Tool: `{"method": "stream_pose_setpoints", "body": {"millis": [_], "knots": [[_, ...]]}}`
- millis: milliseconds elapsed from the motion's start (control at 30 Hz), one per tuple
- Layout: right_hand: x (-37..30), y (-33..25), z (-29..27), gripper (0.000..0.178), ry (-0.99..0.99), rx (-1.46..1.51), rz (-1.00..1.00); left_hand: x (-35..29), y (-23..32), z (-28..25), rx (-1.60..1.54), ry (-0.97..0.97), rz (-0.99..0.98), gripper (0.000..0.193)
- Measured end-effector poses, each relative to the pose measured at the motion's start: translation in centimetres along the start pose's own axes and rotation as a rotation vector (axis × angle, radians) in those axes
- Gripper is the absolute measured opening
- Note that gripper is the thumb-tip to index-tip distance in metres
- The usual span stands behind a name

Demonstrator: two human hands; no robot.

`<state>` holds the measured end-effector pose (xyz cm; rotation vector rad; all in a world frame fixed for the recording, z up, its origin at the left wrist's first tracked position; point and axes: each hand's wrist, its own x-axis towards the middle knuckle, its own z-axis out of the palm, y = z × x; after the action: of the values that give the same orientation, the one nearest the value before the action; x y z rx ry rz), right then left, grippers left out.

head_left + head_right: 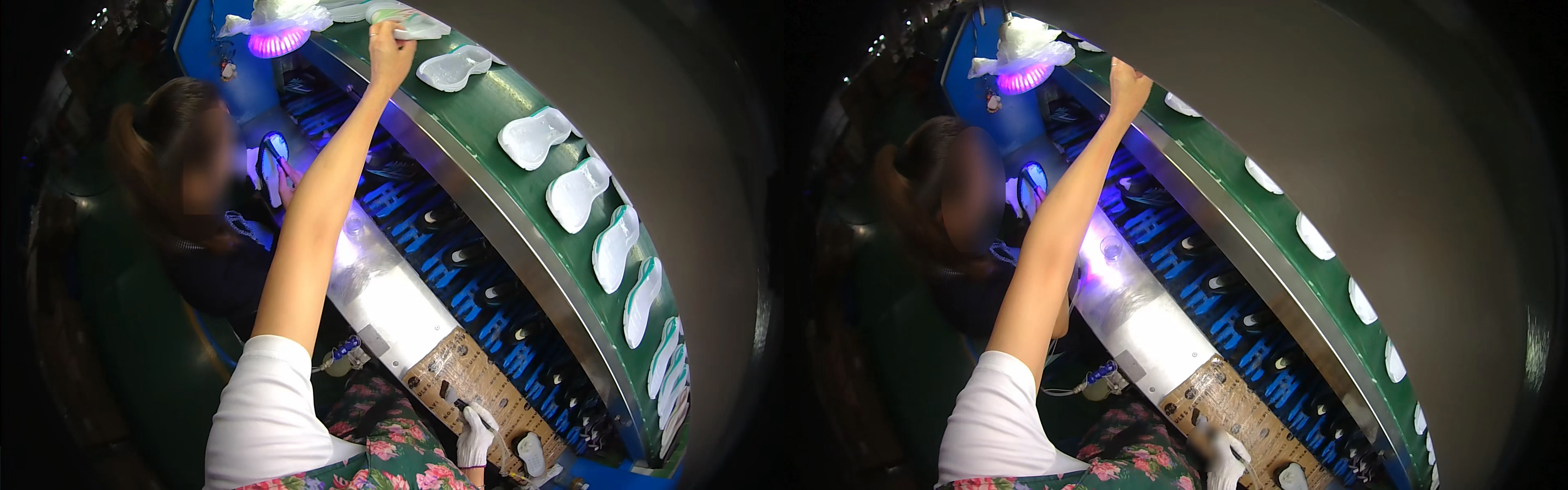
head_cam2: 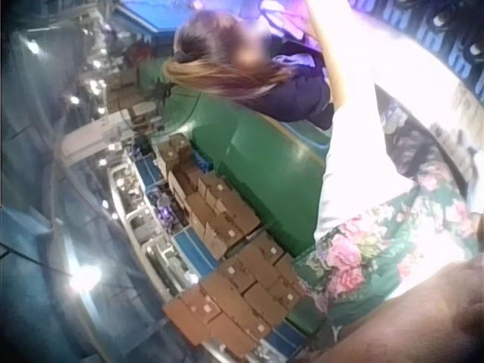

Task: The person retrieves shoe soles from an overhead conveyor and applies liquid adhesive across the surface of each sole using a handheld brush applicator.

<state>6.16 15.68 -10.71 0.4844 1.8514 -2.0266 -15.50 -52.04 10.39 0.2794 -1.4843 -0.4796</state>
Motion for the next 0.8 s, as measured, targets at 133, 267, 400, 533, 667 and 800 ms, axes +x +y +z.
{"method": "stream_pose_setpoints", "body": {"millis": [133, 267, 400, 533, 667, 800], "knots": [[0.4, 1.4, -1.3, 0.019, -0.040, 0.004, -0.028, -2.6, 8.0, -3.5, -0.194, -0.104, -0.058, 0.040], [-0.5, 0.4, -1.1, 0.019, -0.057, 0.036, -0.021, -7.7, 16.4, -8.8, -0.436, -0.087, -0.178, 0.047], [-1.5, -1.8, -2.0, 0.018, -0.038, 0.110, -0.099, -13.0, 22.1, -13.1, -0.713, 0.063, -0.455, 0.032], [-1.8, -4.6, -5.2, 0.021, -0.033, 0.196, -0.184, -18.3, 27.6, -16.8, -0.701, -0.100, -0.932, 0.023], [-2.2, -7.2, -8.4, 0.021, -0.026, 0.377, -0.287, -26.1, 32.8, -16.9, -0.871, -0.740, -1.279, 0.020], [-4.1, -9.5, -8.4, 0.022, -0.155, 0.330, -0.451, -34.4, 38.0, -16.8, -0.900, -1.145, -1.610, 0.027]]}}
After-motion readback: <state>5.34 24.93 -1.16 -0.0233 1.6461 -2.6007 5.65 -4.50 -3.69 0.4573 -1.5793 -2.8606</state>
